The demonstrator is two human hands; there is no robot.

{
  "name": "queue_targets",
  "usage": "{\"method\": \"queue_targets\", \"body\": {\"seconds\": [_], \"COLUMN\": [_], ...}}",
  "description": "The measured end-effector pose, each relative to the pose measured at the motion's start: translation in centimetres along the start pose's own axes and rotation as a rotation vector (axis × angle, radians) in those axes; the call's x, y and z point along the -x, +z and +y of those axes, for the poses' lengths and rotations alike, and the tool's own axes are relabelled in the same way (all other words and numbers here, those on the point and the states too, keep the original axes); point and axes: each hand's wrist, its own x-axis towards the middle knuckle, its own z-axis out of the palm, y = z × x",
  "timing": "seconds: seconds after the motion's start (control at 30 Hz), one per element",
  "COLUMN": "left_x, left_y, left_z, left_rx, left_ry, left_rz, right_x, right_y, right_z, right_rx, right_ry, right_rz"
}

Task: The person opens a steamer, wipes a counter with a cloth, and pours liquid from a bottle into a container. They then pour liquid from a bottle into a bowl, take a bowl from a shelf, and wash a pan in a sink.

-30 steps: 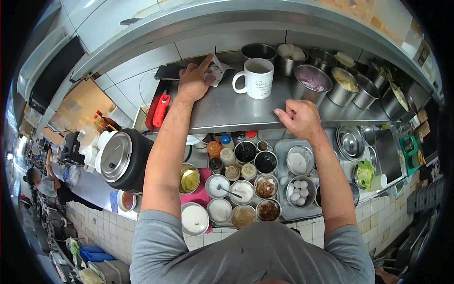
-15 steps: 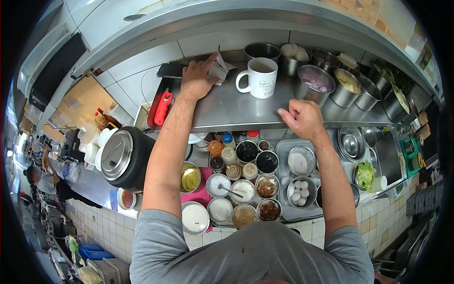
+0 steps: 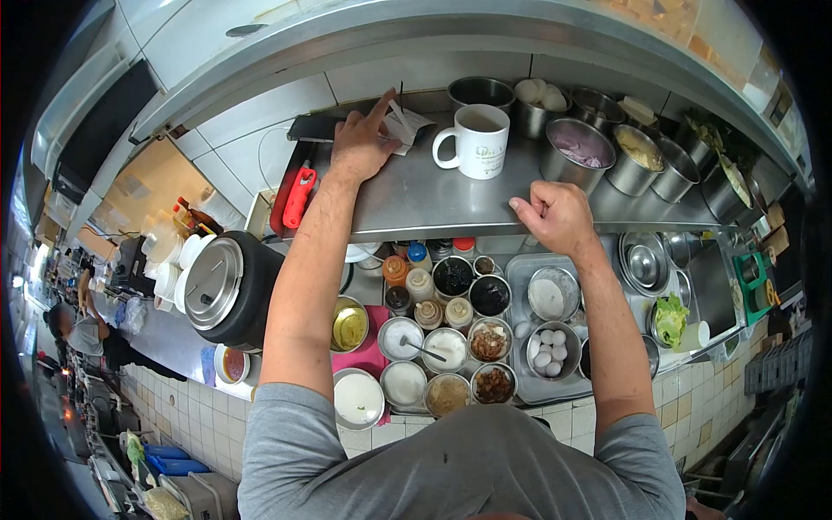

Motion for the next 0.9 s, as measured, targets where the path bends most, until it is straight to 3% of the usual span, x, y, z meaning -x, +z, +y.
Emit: {"method": "queue_targets", "body": {"seconds": [0.53,0.6,0.9], "left_x": [-0.10,-0.40,0.03], "left_y": [0.06,-0.40,0.32], "left_z": [0.07,-0.01,-0.21], "left_rx": [-0.022,0.145,0.031], "left_ry": [-0.011,-0.145,-0.020], "left_rz": [0.111,-0.087,0.040], "right_x": [0.06,0.07,0.15], "right_y": [-0.08,-0.13,0.03], "right_z": [0.10,-0.01,0.10], "right_rx": [0.000,-0.004,-0.016], "right_ry": [-0.001,0.004,0.002], "right_rz": [-0.010,-0.011,0.000]}}
